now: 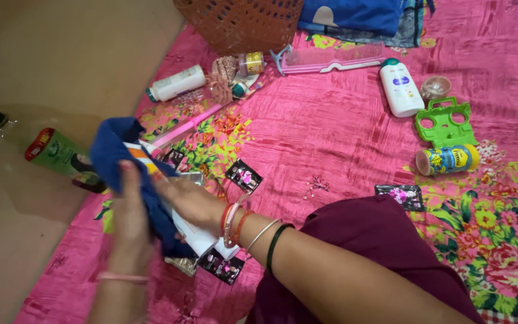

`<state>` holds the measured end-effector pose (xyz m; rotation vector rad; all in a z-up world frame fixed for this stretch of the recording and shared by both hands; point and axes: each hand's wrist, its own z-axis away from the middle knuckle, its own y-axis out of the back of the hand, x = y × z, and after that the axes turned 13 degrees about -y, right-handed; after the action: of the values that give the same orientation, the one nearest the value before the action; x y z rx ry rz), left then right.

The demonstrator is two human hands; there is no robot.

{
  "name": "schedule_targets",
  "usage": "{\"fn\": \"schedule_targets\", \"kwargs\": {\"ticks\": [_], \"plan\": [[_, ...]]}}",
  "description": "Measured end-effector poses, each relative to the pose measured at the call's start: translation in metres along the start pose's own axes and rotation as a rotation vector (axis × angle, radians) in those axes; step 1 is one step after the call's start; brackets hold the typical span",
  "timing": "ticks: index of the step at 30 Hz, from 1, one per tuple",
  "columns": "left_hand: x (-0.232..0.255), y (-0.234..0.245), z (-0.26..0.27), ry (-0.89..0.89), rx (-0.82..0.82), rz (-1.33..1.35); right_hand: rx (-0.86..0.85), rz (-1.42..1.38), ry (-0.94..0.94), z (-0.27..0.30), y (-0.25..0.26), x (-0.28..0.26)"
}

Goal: The person sits on a bed and wipes various small items, including a yellow packet and a white tube, using a blue cloth. They repeatedly place the cleaned items onto a wall shelf and return to wipe more items from the bed.

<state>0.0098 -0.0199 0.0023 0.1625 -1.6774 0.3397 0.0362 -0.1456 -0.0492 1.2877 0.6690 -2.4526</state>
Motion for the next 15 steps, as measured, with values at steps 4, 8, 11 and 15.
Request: {"fn": "schedule_targets", "kwargs": {"ticks": [4, 8, 11, 15], "plan": [[-0.028, -0.009, 0.007, -0.099, -0.025, -0.183, 0.287, 0.229, 0.205, -0.032, 0.014, 0.017], [-0.038, -0.031, 0.030, -0.265, -0.136, -0.399, 0.205, -0.129, 0.170, -0.038, 0.022, 0.010], [-0.036, -0.046, 0.050, -0.281, -0.206, -0.588, 0.051, -0.373, 0.162, -0.025, 0.031, -0.003], [-0.027, -0.046, 0.045, -0.427, -0.233, -0.556, 0.033, -0.317, 0.180, -0.004, 0.028, -0.015]]}}
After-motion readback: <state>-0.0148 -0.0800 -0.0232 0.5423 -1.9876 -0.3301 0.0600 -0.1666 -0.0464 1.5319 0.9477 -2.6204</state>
